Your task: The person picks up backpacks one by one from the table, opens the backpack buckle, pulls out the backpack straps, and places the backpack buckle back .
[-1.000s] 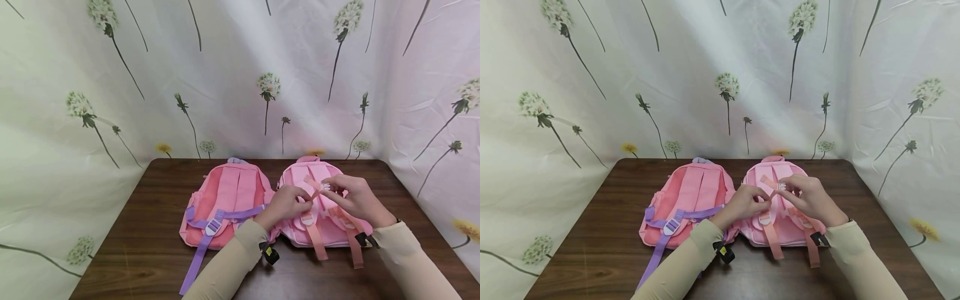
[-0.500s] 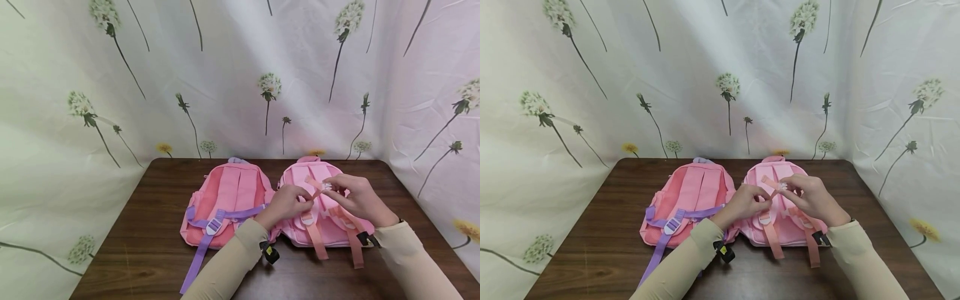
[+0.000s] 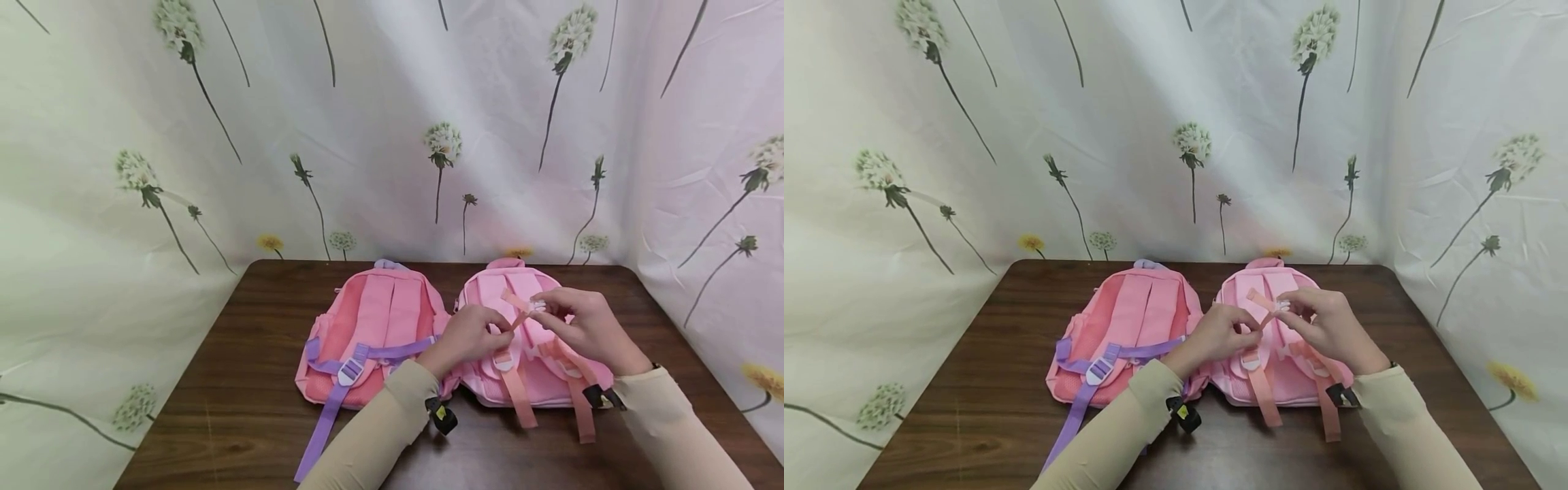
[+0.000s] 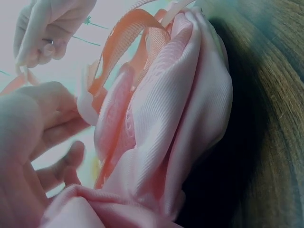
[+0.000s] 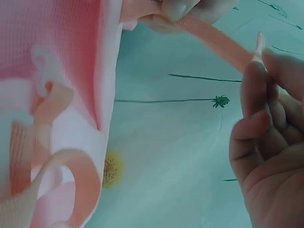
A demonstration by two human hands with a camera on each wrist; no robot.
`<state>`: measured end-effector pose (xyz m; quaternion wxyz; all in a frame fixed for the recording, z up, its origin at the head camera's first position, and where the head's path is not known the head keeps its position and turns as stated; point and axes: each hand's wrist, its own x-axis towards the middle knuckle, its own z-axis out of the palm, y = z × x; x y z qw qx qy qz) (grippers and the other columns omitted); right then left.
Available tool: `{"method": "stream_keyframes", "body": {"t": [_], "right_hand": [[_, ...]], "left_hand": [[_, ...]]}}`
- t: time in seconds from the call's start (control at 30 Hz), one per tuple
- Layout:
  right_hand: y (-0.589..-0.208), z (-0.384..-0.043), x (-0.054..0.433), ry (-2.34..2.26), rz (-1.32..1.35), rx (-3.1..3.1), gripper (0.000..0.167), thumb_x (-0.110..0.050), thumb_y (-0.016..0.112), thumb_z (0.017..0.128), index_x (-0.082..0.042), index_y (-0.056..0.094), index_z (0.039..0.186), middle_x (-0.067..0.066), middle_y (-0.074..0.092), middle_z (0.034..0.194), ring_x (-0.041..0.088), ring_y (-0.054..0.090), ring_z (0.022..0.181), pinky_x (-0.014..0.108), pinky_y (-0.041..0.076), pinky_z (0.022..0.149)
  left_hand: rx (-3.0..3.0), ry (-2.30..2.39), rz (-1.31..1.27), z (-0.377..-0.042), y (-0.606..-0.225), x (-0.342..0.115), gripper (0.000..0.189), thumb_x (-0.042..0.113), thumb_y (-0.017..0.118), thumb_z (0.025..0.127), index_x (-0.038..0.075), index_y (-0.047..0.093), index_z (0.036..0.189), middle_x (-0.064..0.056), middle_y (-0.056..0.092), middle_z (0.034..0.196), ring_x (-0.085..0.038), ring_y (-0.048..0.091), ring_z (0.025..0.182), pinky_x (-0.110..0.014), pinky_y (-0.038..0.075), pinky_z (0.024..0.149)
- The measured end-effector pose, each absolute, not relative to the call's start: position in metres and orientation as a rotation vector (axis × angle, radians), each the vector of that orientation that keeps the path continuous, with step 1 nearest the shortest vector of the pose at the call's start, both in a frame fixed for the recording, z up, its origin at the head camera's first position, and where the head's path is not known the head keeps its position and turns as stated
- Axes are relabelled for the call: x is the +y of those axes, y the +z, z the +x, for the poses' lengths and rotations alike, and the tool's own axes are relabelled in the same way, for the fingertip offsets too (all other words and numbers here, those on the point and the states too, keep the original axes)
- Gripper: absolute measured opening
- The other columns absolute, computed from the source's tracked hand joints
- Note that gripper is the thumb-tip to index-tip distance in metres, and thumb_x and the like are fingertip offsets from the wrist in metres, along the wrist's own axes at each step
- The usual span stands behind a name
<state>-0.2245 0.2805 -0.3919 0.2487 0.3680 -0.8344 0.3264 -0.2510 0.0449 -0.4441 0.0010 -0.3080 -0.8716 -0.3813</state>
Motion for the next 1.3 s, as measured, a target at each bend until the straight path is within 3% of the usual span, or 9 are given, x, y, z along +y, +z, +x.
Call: {"method": "stream_keyframes", "body": {"t": [0.4,0.73,0.93,1.3], "right_hand": [[-0.3883,-0.2233,0.2797,0.874,0.981,-2.252,0.039,0.01,0.091,0.07,-0.016,0.078,0.097,-0.013,0.056,0.074,0.002,0.051,0.065,0.022,0.045,0.056],[-0.3871,-0.2235,0.2796,0.871,0.976,-2.273,0.038,0.009,0.09,0.072,-0.017,0.078,0.097,-0.013,0.056,0.075,0.001,0.052,0.066,0.018,0.044,0.057],[-0.3865,-0.2229,0.2792,0.871,0.979,-2.275,0.038,0.008,0.09,0.072,-0.017,0.078,0.097,-0.013,0.056,0.075,0.001,0.052,0.066,0.023,0.045,0.056],[-0.3862,-0.2217,0.2792,0.885,0.979,-2.276,0.04,0.01,0.09,0.071,-0.018,0.078,0.097,-0.013,0.056,0.074,0.001,0.052,0.066,0.023,0.045,0.056]], "left_hand": [[-2.764,-1.135,-0.968,-0.2532,-0.4505,0.0451,0.008,0.023,0.08,0.091,0.021,0.085,0.098,0.015,0.075,0.086,0.0,0.056,0.075,-0.016,0.043,0.066],[-2.766,-1.158,-0.962,-0.2536,-0.4503,0.0443,0.009,0.023,0.08,0.092,0.021,0.085,0.099,0.014,0.076,0.088,0.0,0.057,0.076,-0.016,0.043,0.067],[-2.774,-1.168,-0.954,-0.2529,-0.4503,0.0439,0.01,0.024,0.079,0.092,0.022,0.085,0.099,0.015,0.076,0.088,-0.001,0.057,0.076,-0.017,0.043,0.067],[-2.774,-1.163,-0.961,-0.2516,-0.4488,0.043,0.01,0.023,0.08,0.092,0.021,0.085,0.1,0.014,0.076,0.088,-0.001,0.057,0.077,-0.017,0.044,0.068]]}}
